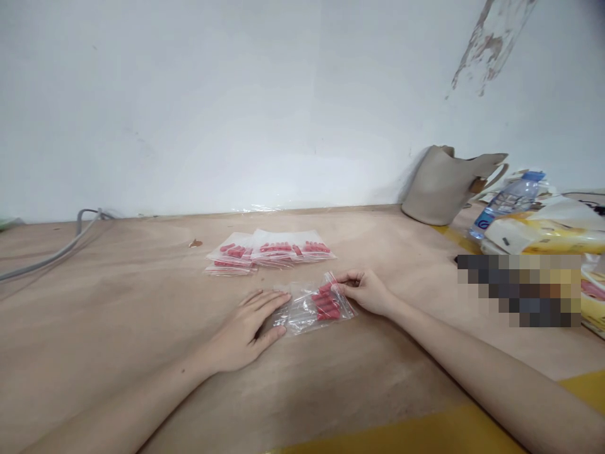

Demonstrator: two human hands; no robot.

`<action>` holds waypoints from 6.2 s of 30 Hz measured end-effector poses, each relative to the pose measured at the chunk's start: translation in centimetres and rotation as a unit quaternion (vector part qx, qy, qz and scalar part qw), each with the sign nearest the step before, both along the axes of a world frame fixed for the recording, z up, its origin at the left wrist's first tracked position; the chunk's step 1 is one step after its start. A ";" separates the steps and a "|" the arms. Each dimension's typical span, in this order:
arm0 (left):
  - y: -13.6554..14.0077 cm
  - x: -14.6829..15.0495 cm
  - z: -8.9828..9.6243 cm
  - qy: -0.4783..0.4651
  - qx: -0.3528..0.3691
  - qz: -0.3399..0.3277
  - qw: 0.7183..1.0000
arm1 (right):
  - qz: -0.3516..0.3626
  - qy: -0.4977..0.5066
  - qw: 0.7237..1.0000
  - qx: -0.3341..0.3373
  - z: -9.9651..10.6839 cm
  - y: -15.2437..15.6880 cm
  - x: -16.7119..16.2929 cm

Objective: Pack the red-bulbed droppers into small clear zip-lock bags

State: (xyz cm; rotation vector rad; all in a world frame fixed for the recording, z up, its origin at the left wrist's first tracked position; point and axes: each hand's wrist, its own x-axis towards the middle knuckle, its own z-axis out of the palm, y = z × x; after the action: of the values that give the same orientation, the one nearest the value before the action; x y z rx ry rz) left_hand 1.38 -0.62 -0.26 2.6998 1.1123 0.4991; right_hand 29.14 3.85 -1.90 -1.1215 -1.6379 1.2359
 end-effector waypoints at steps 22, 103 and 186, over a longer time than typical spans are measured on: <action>0.7 -0.5 -0.9 -0.023 0.104 0.094 0.990 | 0.122 -0.274 0.885 0.356 1.0 -1.3 2.0; 3.2 5.3 -1.1 -0.004 0.394 -0.120 0.911 | -0.011 -0.371 0.627 0.685 0.4 -1.9 -3.3; 7.7 -3.5 0.5 0.047 0.305 0.034 0.951 | -0.038 -0.257 0.886 0.384 -2.0 3.8 -5.6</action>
State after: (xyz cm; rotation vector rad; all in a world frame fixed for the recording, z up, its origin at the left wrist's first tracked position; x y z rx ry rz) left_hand -2.09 7.11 0.26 3.2417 1.2425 0.8551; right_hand 23.58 7.63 -3.89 -1.0023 -2.1607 0.1408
